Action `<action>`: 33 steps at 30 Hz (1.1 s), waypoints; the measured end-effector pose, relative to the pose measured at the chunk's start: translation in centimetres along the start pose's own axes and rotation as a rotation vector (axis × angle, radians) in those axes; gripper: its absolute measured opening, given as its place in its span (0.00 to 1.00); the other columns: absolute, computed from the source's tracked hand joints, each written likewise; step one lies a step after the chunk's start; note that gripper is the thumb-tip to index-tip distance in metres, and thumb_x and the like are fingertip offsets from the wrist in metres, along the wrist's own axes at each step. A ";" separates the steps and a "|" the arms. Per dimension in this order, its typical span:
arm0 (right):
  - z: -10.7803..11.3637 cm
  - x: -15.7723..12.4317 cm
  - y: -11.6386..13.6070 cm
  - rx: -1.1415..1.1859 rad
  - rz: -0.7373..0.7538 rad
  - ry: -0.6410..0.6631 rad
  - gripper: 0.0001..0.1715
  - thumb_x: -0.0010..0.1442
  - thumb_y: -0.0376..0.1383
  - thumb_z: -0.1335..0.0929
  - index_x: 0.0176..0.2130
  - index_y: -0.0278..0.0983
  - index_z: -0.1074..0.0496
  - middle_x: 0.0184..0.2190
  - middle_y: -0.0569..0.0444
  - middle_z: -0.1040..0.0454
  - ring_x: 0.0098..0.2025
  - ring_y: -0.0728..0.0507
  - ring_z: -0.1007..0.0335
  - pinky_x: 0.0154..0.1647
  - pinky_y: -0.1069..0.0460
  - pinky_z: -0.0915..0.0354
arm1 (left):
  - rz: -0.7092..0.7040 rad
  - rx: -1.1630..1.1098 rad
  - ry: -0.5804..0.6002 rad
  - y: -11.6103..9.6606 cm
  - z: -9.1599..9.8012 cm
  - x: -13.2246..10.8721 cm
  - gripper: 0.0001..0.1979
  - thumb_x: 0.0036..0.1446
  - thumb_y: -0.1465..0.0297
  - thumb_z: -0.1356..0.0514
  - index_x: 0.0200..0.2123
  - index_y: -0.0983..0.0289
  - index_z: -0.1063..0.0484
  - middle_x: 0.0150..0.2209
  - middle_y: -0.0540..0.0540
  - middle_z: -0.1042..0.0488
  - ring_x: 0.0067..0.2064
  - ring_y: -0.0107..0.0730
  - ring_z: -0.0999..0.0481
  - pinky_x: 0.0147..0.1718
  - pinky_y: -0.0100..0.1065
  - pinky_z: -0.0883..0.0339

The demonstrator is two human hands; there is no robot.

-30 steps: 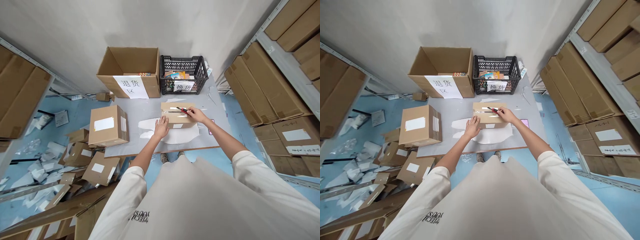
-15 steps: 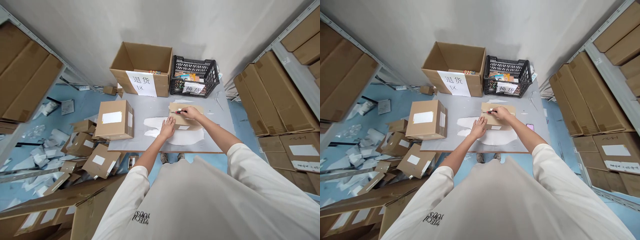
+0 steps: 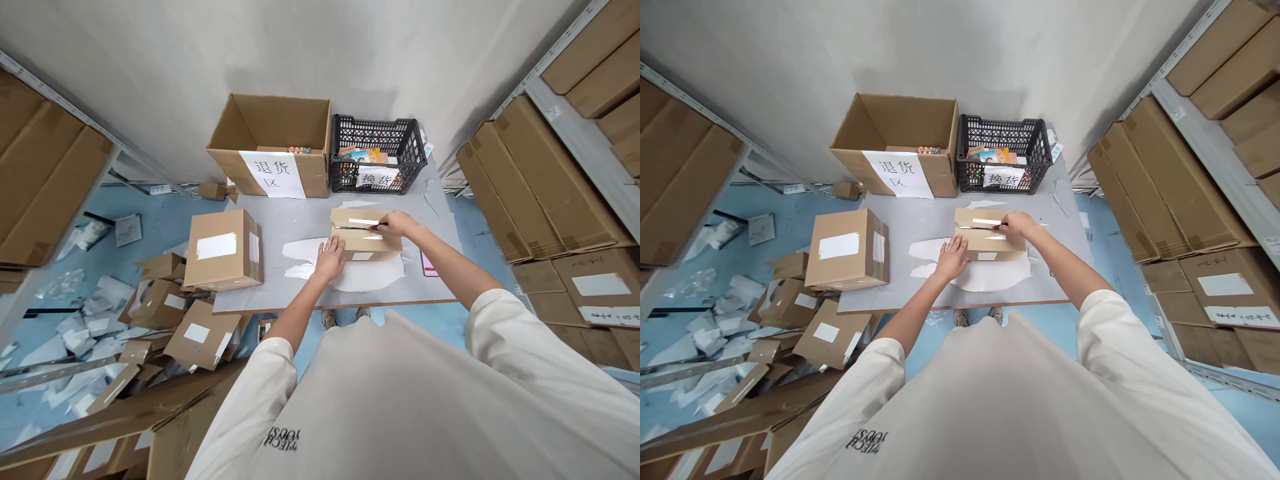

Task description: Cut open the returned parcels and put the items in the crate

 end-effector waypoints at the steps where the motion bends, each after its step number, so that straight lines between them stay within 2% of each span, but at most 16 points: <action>1: -0.2 -0.5 -1.2 0.002 -0.022 0.008 0.25 0.75 0.49 0.34 0.58 0.45 0.13 0.54 0.45 0.12 0.50 0.35 0.19 0.43 0.48 0.34 | 0.002 0.003 0.002 0.0 0.0 0.0 0.36 0.74 0.65 0.46 0.82 0.62 0.44 0.85 0.64 0.52 0.86 0.50 0.54 0.82 0.59 0.56; 5: -0.8 -2.5 -5.3 0.041 -0.075 0.006 0.25 0.75 0.49 0.34 0.60 0.47 0.13 0.55 0.47 0.13 0.53 0.35 0.19 0.46 0.48 0.33 | 0.011 0.019 0.017 0.1 0.2 0.0 0.36 0.74 0.65 0.47 0.82 0.63 0.44 0.85 0.65 0.52 0.85 0.52 0.54 0.81 0.60 0.55; 9: -1.5 -3.7 -7.3 0.089 -0.072 -0.020 0.25 0.75 0.47 0.34 0.61 0.47 0.14 0.54 0.46 0.12 0.53 0.34 0.19 0.47 0.47 0.33 | 0.016 0.031 0.011 -0.1 0.8 0.1 0.37 0.73 0.66 0.46 0.82 0.61 0.45 0.84 0.66 0.48 0.85 0.54 0.51 0.80 0.62 0.53; 13: -2.0 -3.9 -9.4 0.148 -0.088 -0.075 0.19 0.73 0.46 0.29 0.54 0.46 0.11 0.50 0.43 0.12 0.53 0.32 0.19 0.49 0.45 0.33 | 0.040 0.058 0.013 -0.4 1.5 0.0 0.37 0.72 0.66 0.46 0.82 0.59 0.45 0.83 0.65 0.46 0.84 0.53 0.49 0.80 0.60 0.52; 17: -2.7 -4.3 -12.3 0.241 -0.078 -0.115 0.15 0.69 0.46 0.26 0.49 0.46 0.10 0.44 0.44 0.12 0.52 0.31 0.20 0.48 0.45 0.32 | 0.070 0.080 0.019 -0.7 2.0 0.0 0.35 0.73 0.65 0.48 0.81 0.59 0.43 0.82 0.65 0.44 0.83 0.53 0.47 0.80 0.58 0.51; 23: -3.7 -6.6 -17.5 0.290 -0.151 -0.145 0.16 0.68 0.48 0.25 0.47 0.44 0.10 0.42 0.45 0.12 0.49 0.32 0.20 0.46 0.46 0.33 | 0.129 0.107 -0.042 -1.6 3.3 1.0 0.30 0.74 0.62 0.46 0.75 0.60 0.36 0.74 0.70 0.33 0.77 0.58 0.37 0.77 0.58 0.47; 25: -4.1 -7.7 -18.5 0.368 -0.167 -0.147 0.20 0.72 0.49 0.29 0.50 0.42 0.11 0.40 0.46 0.12 0.45 0.35 0.19 0.43 0.48 0.34 | 0.125 0.108 -0.047 -2.6 3.4 2.1 0.27 0.73 0.62 0.44 0.72 0.59 0.33 0.72 0.70 0.32 0.75 0.60 0.35 0.77 0.59 0.48; 27: -4.7 -8.5 -18.7 0.467 -0.173 -0.142 0.24 0.75 0.50 0.33 0.51 0.39 0.13 0.35 0.49 0.14 0.40 0.37 0.19 0.40 0.49 0.35 | 0.054 0.091 -0.017 -4.7 3.0 3.8 0.27 0.72 0.61 0.41 0.71 0.58 0.33 0.72 0.68 0.33 0.75 0.59 0.35 0.76 0.58 0.47; 31: -5.8 -9.2 -17.8 0.655 -0.147 -0.156 0.25 0.75 0.52 0.32 0.48 0.36 0.15 0.33 0.51 0.16 0.33 0.41 0.20 0.37 0.51 0.33 | -0.143 0.076 0.080 -9.8 1.3 7.6 0.35 0.66 0.58 0.32 0.72 0.57 0.36 0.73 0.66 0.34 0.74 0.56 0.35 0.77 0.54 0.49; 33: -6.3 -8.9 -17.3 0.756 -0.129 -0.165 0.25 0.72 0.54 0.29 0.49 0.37 0.16 0.35 0.52 0.16 0.31 0.43 0.21 0.35 0.52 0.32 | -0.150 0.115 0.111 -10.9 0.7 9.2 0.40 0.63 0.57 0.28 0.73 0.57 0.36 0.71 0.67 0.32 0.73 0.58 0.34 0.76 0.54 0.48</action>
Point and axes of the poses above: each hand's wrist, its own x-axis towards the middle knuckle, its own z-axis out of the back of the hand, y = z × x, the point moved 10 cm from there along x, towards the middle knuckle
